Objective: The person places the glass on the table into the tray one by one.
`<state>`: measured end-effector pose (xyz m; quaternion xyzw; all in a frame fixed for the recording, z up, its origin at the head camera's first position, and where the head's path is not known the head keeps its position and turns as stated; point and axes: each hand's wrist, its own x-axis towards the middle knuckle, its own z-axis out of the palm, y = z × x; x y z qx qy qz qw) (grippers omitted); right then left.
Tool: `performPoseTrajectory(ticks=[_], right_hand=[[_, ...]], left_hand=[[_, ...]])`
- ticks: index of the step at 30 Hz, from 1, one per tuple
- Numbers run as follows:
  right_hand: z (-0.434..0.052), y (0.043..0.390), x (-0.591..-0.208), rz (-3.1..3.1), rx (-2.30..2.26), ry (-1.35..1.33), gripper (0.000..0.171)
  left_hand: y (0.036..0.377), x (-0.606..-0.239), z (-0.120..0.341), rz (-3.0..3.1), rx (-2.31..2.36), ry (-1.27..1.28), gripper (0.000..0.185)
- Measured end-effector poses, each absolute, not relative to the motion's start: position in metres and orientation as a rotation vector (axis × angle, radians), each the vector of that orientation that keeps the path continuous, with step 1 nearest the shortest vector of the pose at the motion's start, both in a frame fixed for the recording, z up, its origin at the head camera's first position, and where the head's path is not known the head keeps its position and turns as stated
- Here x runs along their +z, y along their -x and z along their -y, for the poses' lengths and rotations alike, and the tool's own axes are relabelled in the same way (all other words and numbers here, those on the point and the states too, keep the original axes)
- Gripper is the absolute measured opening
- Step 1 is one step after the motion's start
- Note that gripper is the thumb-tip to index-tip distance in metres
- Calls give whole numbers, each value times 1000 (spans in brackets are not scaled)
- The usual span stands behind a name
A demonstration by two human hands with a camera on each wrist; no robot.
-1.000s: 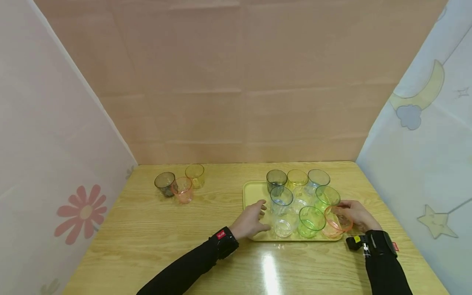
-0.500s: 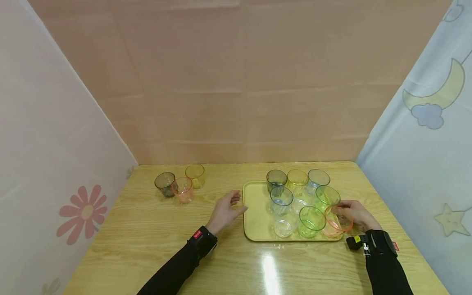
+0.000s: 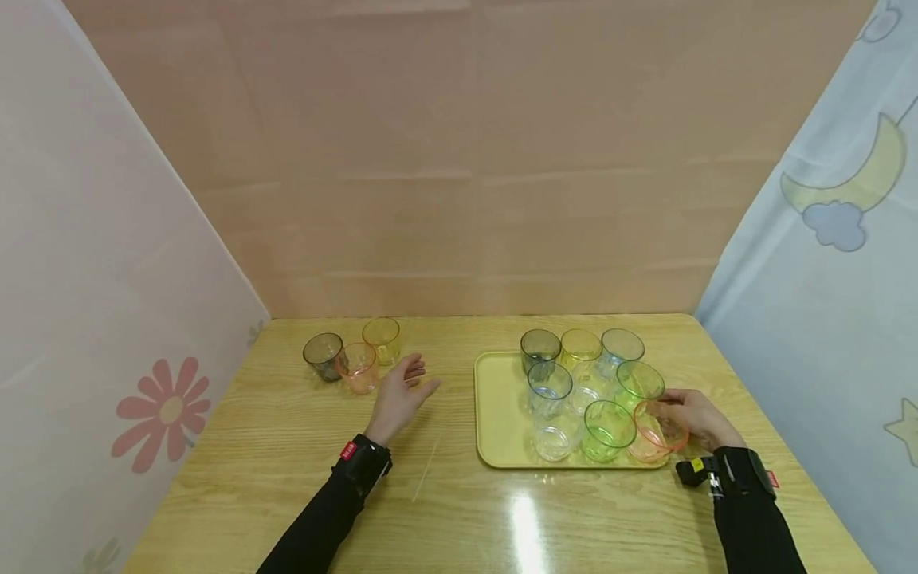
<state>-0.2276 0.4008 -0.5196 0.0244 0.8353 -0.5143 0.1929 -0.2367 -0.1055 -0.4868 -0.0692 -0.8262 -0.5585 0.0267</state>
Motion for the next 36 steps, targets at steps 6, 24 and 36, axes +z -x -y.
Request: performPoseTrajectory(ticks=[6, 24, 36], right_hand=[[-400, 227, -520, -2357, -1428, -65, 36], [-402, 227, -519, -2349, -1454, -55, 43], [-402, 226, -518, -2388, -1394, -66, 49]], left_hand=[[240, -489, 120, 2495, -1719, 158, 62], [238, -484, 165, 2171, -1511, -91, 43], [234, -491, 182, 2241, -1336, -213, 56]])
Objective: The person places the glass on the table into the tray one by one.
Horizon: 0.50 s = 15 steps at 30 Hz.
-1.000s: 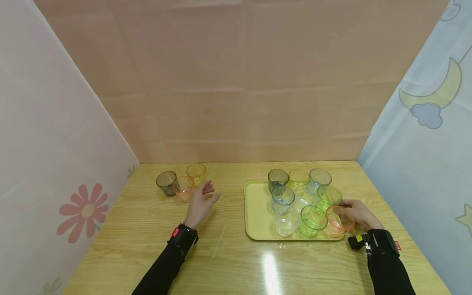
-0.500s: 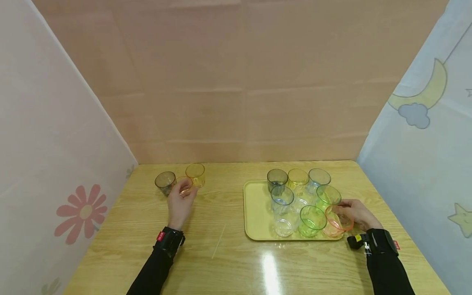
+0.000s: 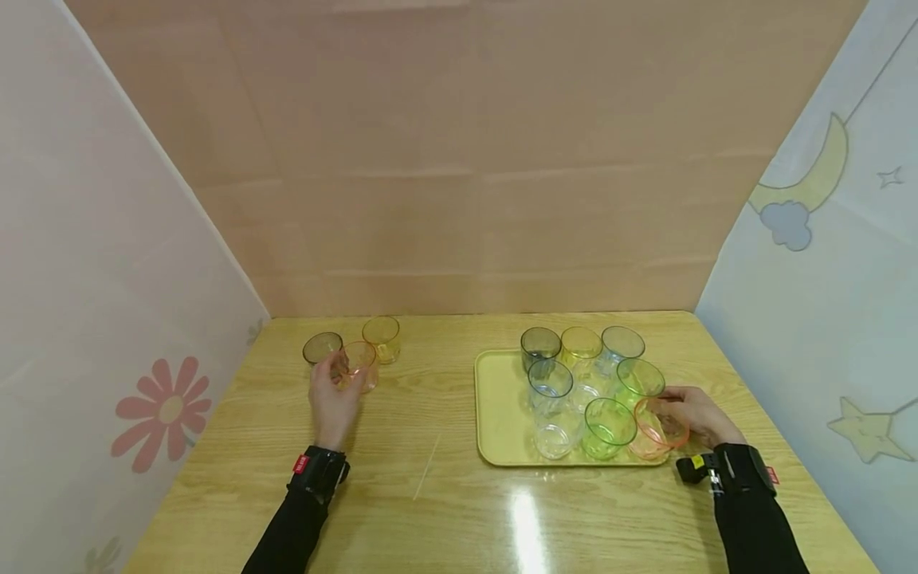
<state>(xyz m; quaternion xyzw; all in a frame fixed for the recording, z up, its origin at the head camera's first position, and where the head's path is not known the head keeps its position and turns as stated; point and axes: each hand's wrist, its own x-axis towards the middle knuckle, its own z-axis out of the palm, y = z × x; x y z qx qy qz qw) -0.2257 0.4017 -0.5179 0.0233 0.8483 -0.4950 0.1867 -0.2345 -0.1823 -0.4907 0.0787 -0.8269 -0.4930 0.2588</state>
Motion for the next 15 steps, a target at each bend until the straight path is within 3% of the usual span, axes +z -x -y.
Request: performPoseTrajectory(ticks=[7, 15], right_hand=[[-403, 227, -520, -2399, -1381, -69, 37], [-403, 227, -518, -2365, -1429, -33, 42]], left_hand=[[235, -492, 184, 2315, -1330, -242, 63], [239, -494, 182, 2349, -1352, -240, 69]])
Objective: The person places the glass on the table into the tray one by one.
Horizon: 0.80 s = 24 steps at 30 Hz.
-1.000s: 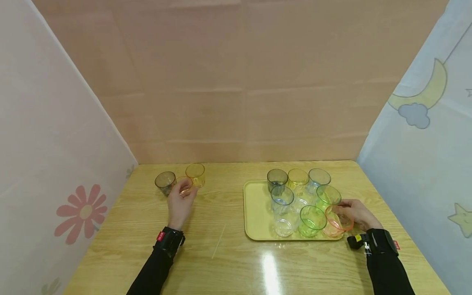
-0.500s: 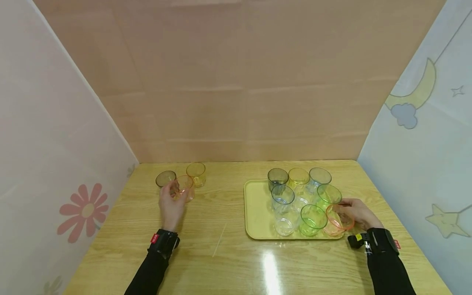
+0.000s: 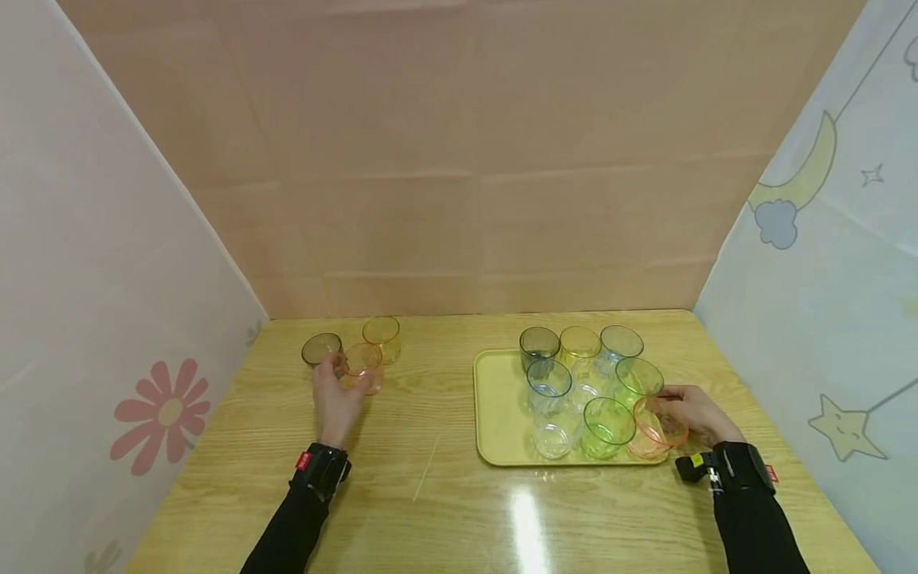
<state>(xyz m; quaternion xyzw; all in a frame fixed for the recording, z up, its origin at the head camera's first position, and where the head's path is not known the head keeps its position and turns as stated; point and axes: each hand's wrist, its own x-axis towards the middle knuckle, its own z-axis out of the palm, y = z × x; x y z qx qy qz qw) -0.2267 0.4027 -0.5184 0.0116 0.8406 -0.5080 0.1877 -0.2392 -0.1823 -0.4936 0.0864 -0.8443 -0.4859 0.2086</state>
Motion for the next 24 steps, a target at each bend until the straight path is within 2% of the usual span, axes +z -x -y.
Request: performPoseTrajectory(ticks=[5, 13, 24], right_hand=[[-402, 228, -517, -2331, -1473, -42, 35], [-401, 228, -516, -2342, -1459, -54, 30], [-401, 227, -518, -2356, -1441, -56, 32]], left_hand=[[244, -494, 183, 2447, -1377, -250, 70], [255, -495, 187, 2573, -1438, -287, 93], [263, -500, 188, 2556, -1603, -291, 87]])
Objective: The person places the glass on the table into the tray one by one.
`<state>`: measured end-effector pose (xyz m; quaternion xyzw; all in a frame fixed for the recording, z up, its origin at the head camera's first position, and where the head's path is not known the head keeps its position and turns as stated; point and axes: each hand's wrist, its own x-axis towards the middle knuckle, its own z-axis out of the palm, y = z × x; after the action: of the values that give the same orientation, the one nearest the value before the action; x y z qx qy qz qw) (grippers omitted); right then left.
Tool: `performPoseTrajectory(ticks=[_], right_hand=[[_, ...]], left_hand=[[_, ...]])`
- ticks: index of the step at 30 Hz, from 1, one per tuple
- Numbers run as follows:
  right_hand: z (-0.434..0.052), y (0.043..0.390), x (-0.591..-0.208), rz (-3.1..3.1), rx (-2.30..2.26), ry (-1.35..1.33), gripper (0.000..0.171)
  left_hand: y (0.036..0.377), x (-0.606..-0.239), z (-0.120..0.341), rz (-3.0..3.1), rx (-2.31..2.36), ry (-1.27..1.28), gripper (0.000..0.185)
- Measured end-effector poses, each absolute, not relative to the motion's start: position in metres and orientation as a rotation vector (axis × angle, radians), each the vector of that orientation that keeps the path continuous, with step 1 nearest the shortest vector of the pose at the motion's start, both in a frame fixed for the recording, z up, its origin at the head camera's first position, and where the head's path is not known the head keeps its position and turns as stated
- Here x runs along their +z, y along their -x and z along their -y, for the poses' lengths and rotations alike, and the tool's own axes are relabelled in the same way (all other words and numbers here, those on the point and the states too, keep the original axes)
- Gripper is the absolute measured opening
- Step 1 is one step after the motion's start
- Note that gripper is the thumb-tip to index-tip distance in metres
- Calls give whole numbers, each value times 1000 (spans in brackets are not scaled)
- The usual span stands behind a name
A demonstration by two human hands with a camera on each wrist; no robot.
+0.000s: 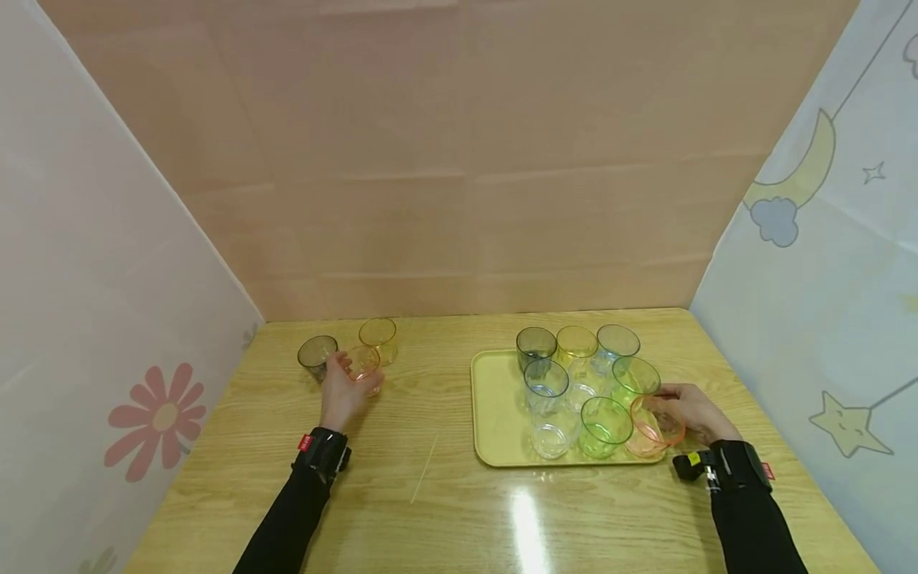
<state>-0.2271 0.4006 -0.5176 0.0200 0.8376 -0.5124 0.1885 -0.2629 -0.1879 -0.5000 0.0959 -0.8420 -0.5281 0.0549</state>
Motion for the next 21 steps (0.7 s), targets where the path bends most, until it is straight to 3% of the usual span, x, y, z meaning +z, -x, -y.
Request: performPoseTrajectory(ticks=[21], right_hand=[[-403, 228, -523, -2313, -1503, -49, 29]], left_hand=[[263, -495, 167, 2372, -1922, -73, 86]])
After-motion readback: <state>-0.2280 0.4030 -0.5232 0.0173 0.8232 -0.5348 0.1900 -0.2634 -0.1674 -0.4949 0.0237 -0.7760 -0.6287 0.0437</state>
